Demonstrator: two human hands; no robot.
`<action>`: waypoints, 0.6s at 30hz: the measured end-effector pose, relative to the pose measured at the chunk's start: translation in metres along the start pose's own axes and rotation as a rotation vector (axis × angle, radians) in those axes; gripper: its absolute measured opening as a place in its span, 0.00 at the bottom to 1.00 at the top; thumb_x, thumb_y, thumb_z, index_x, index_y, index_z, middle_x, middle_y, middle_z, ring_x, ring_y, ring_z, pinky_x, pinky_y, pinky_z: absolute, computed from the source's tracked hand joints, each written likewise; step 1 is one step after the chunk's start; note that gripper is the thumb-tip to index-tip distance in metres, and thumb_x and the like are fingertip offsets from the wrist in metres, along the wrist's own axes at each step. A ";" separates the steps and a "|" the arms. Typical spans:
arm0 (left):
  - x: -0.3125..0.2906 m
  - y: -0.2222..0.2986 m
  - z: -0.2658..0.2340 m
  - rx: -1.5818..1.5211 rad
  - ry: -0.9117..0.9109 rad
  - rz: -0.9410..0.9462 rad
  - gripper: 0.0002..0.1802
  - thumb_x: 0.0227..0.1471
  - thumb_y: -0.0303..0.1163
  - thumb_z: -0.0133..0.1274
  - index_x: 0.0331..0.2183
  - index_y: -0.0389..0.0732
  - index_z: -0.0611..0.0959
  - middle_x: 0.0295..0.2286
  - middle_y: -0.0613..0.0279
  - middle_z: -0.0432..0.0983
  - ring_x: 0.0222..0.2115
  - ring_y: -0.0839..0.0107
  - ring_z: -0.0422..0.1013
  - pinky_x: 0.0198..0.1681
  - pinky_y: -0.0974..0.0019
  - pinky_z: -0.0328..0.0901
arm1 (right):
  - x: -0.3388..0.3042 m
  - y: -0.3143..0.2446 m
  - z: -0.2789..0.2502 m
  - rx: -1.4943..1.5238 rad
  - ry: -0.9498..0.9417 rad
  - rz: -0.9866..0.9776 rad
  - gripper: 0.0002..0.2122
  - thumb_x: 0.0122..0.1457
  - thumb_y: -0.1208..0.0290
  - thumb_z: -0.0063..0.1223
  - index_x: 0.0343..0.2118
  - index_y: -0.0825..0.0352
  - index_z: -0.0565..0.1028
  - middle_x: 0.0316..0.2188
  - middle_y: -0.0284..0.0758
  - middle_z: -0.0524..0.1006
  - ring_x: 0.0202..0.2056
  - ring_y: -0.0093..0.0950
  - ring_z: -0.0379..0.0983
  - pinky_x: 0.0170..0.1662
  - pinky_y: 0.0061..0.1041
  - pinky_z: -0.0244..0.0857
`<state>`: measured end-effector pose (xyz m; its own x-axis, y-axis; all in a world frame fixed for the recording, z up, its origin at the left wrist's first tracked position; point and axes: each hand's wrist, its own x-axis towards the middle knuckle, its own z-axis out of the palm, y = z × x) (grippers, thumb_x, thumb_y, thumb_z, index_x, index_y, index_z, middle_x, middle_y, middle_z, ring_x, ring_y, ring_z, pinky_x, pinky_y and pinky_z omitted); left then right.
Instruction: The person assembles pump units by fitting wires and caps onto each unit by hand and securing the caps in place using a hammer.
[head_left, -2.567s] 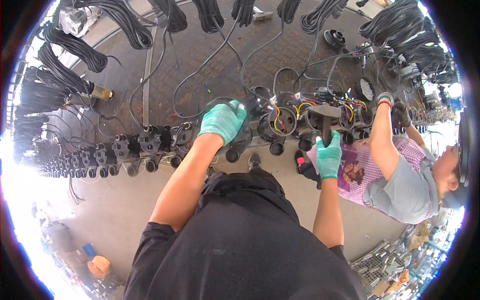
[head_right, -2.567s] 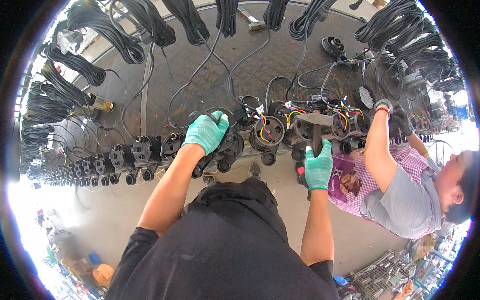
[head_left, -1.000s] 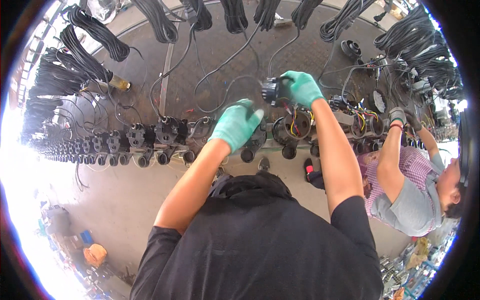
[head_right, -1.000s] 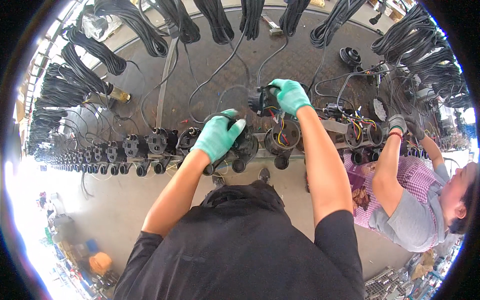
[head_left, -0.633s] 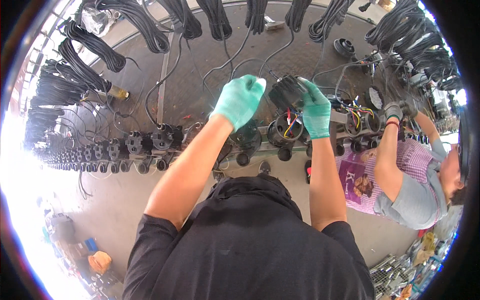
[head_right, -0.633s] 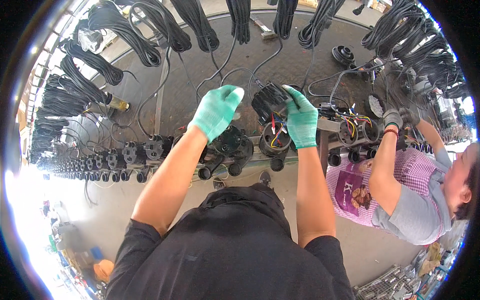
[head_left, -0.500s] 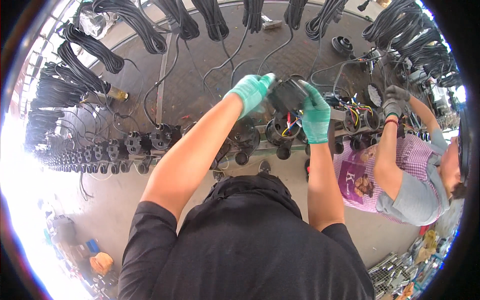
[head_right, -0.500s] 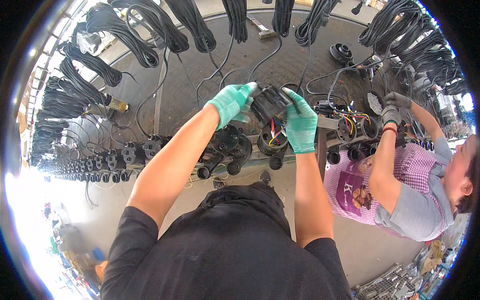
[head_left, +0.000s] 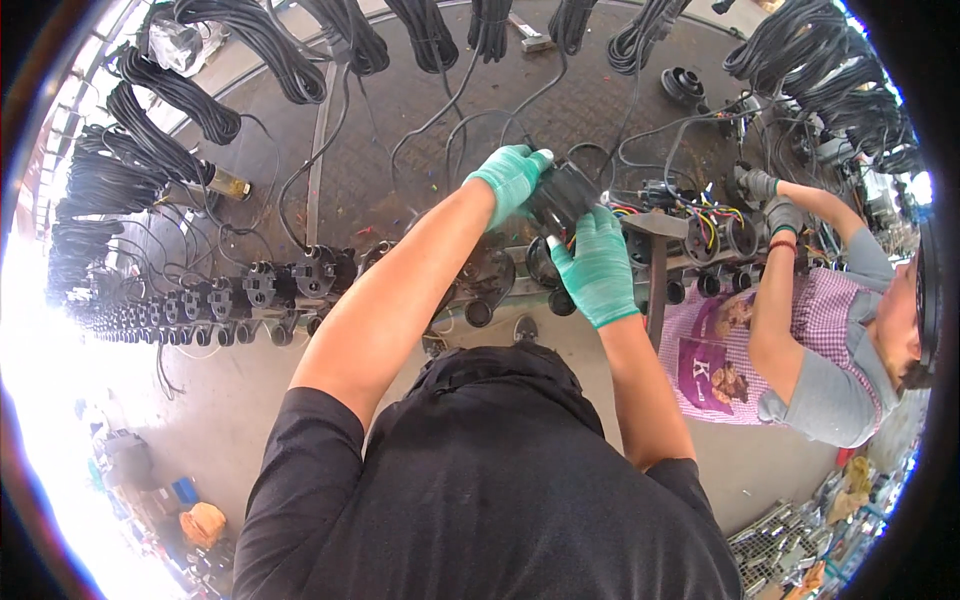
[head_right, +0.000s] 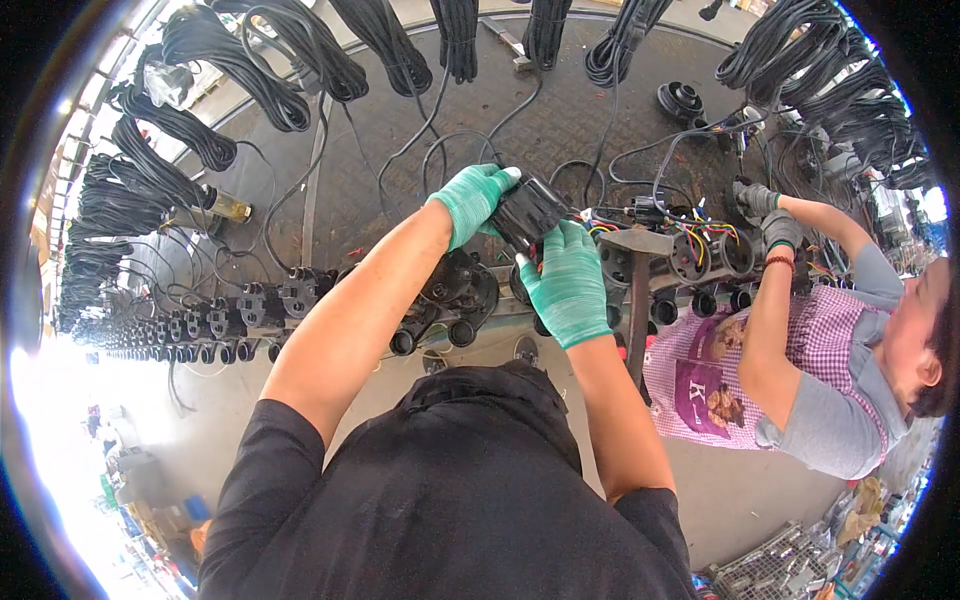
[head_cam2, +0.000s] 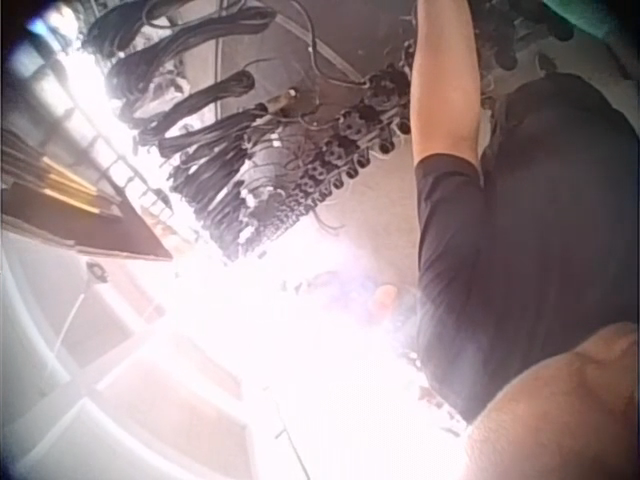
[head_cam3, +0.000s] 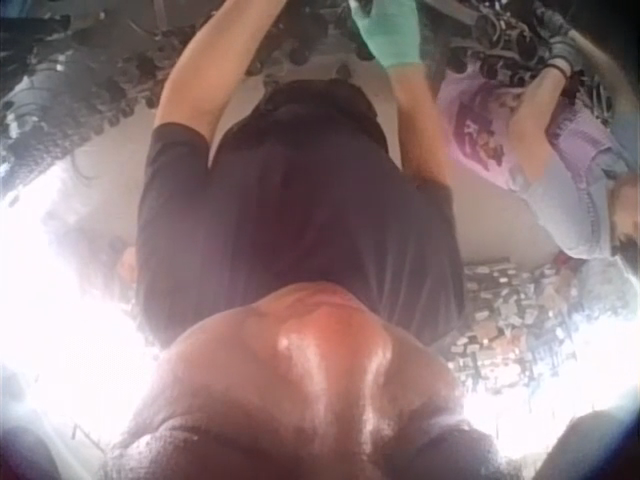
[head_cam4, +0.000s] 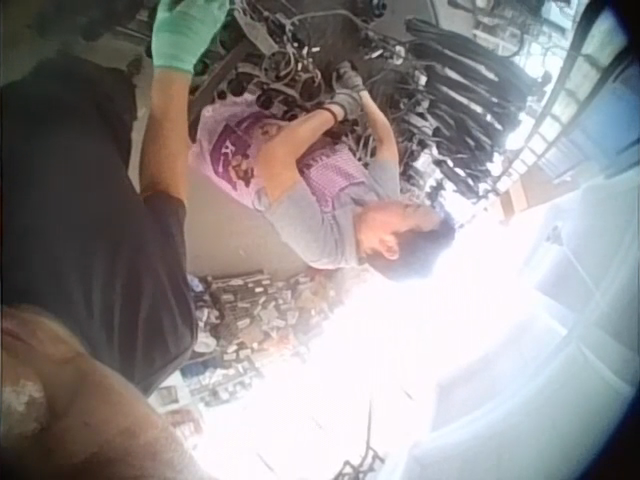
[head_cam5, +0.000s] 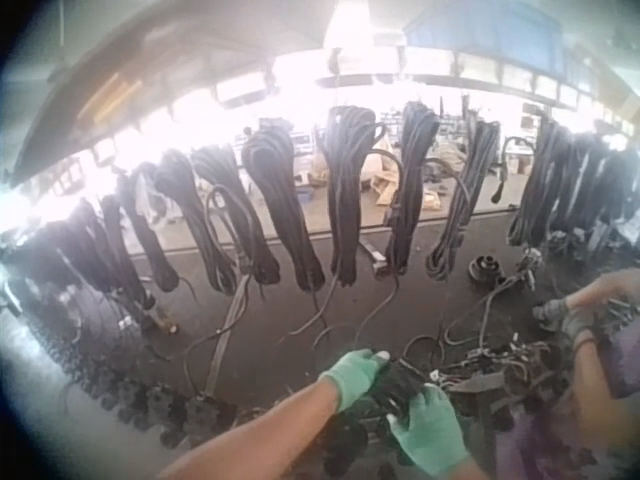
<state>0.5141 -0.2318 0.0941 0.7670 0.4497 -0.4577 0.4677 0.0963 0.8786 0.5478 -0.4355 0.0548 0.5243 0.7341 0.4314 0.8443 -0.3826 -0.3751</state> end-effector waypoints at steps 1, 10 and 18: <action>0.001 0.000 0.000 -0.002 0.001 0.000 0.18 0.67 0.44 0.51 0.44 0.38 0.82 0.34 0.61 0.82 0.28 0.70 0.78 0.31 0.60 0.77 | -0.001 0.001 0.005 -0.039 -0.100 0.058 0.22 0.54 0.65 0.65 0.47 0.77 0.76 0.51 0.50 0.75 0.51 0.50 0.72 0.57 0.43 0.67; -0.008 -0.008 0.010 0.338 -0.037 0.254 0.21 0.63 0.42 0.57 0.46 0.33 0.80 0.37 0.54 0.81 0.37 0.64 0.76 0.45 0.60 0.70 | -0.028 0.009 0.027 0.163 -0.095 0.231 0.25 0.57 0.77 0.57 0.58 0.76 0.66 0.54 0.50 0.74 0.53 0.46 0.73 0.58 0.37 0.67; -0.016 -0.015 0.018 0.588 -0.029 0.465 0.21 0.64 0.42 0.54 0.47 0.32 0.75 0.41 0.39 0.80 0.45 0.42 0.75 0.49 0.53 0.68 | -0.017 -0.010 0.029 1.251 0.091 0.557 0.19 0.68 0.73 0.48 0.60 0.70 0.65 0.55 0.38 0.75 0.55 0.35 0.74 0.61 0.32 0.68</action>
<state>0.5029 -0.2560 0.0859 0.9503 0.3040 -0.0678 0.2441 -0.5918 0.7682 0.5267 -0.4282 0.0276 0.8045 0.5937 0.0148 -0.1150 0.1802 -0.9769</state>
